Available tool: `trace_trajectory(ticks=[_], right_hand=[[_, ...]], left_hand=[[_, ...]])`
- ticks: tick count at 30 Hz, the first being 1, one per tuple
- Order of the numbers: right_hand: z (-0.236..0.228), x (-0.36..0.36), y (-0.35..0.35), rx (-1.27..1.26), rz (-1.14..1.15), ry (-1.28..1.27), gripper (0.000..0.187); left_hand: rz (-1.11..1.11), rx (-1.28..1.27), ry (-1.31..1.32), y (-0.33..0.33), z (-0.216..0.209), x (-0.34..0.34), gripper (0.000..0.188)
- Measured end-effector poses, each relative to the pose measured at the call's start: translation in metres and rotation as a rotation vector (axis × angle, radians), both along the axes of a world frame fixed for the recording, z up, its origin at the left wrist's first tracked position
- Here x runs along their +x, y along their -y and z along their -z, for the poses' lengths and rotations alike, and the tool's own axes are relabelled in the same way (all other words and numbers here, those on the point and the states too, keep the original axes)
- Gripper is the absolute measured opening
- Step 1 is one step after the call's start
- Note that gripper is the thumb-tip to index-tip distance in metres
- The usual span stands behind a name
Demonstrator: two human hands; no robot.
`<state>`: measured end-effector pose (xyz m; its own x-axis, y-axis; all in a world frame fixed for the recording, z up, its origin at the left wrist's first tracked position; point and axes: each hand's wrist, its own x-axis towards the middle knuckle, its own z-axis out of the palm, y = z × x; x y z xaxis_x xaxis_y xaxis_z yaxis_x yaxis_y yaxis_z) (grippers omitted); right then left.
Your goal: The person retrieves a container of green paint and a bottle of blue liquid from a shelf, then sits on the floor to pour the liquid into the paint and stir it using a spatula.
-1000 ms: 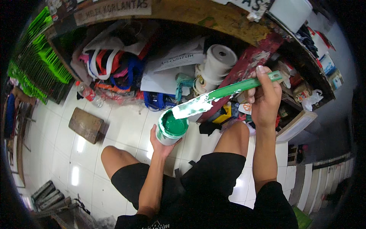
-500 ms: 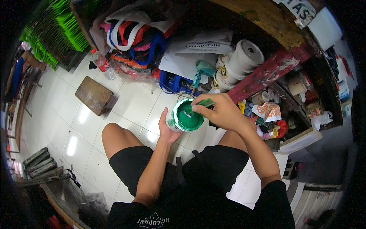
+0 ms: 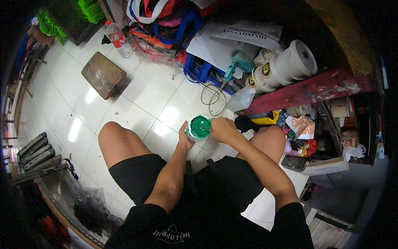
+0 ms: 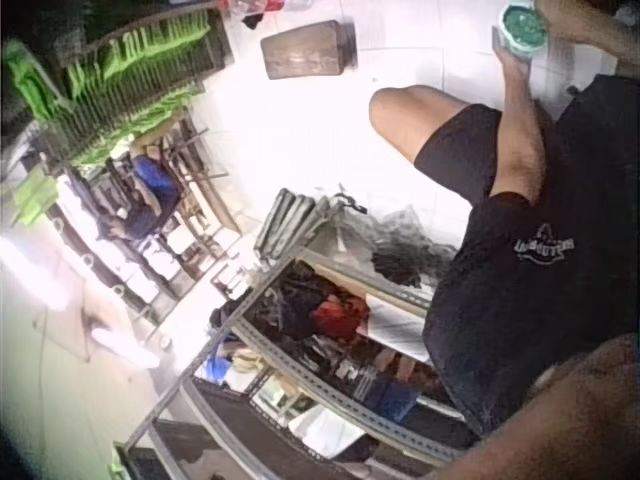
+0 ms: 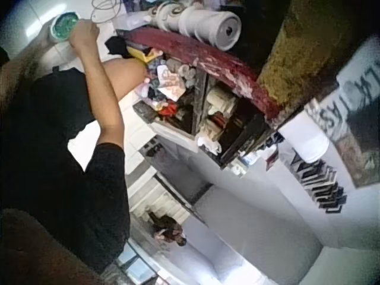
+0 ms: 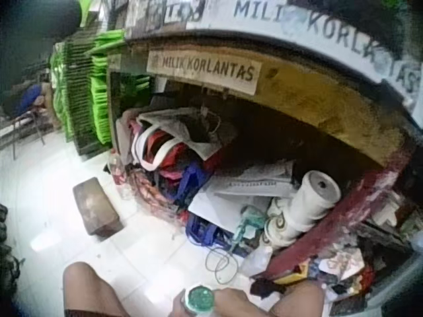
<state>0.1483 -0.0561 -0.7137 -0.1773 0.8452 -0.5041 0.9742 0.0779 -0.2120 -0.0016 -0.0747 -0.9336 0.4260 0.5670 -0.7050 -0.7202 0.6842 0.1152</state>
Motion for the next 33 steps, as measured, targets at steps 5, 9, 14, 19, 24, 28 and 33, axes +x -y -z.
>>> trace_trajectory(ticks=[5, 9, 14, 19, 24, 28, 33], right_hand=[[0.043, 0.006, 0.013, -0.025, -0.109, -0.026, 0.023], [0.052, 0.029, 0.014, -0.026, -0.029, -0.042, 0.023], [0.061, 0.021, 0.005, 0.035, -0.058, -0.08, 0.023], [0.062, 0.015, 0.001, 0.075, -0.142, -0.028, 0.02], [0.078, -0.008, -0.002, 0.211, -0.353, 0.064, 0.013], [0.063, -0.017, -0.022, 0.116, -0.449, 0.18, 0.01], [0.037, -0.019, -0.02, 0.011, -0.674, 0.196, 0.01]], left_hand=[[-0.055, -0.013, -0.178, 0.016, 0.037, 0.001, 0.059], [0.033, -0.106, -0.434, 0.004, 0.003, 0.018, 0.058], [-0.047, -0.054, -0.612, -0.003, 0.022, -0.011, 0.052], [-0.001, -0.029, -0.607, 0.007, -0.019, -0.01, 0.043], [0.027, 0.304, -0.465, 0.038, 0.0, -0.026, 0.062], [0.181, 0.768, -0.809, 0.049, -0.019, -0.006, 0.098], [0.184, 0.931, -1.195, 0.031, -0.007, 0.003, 0.117]])
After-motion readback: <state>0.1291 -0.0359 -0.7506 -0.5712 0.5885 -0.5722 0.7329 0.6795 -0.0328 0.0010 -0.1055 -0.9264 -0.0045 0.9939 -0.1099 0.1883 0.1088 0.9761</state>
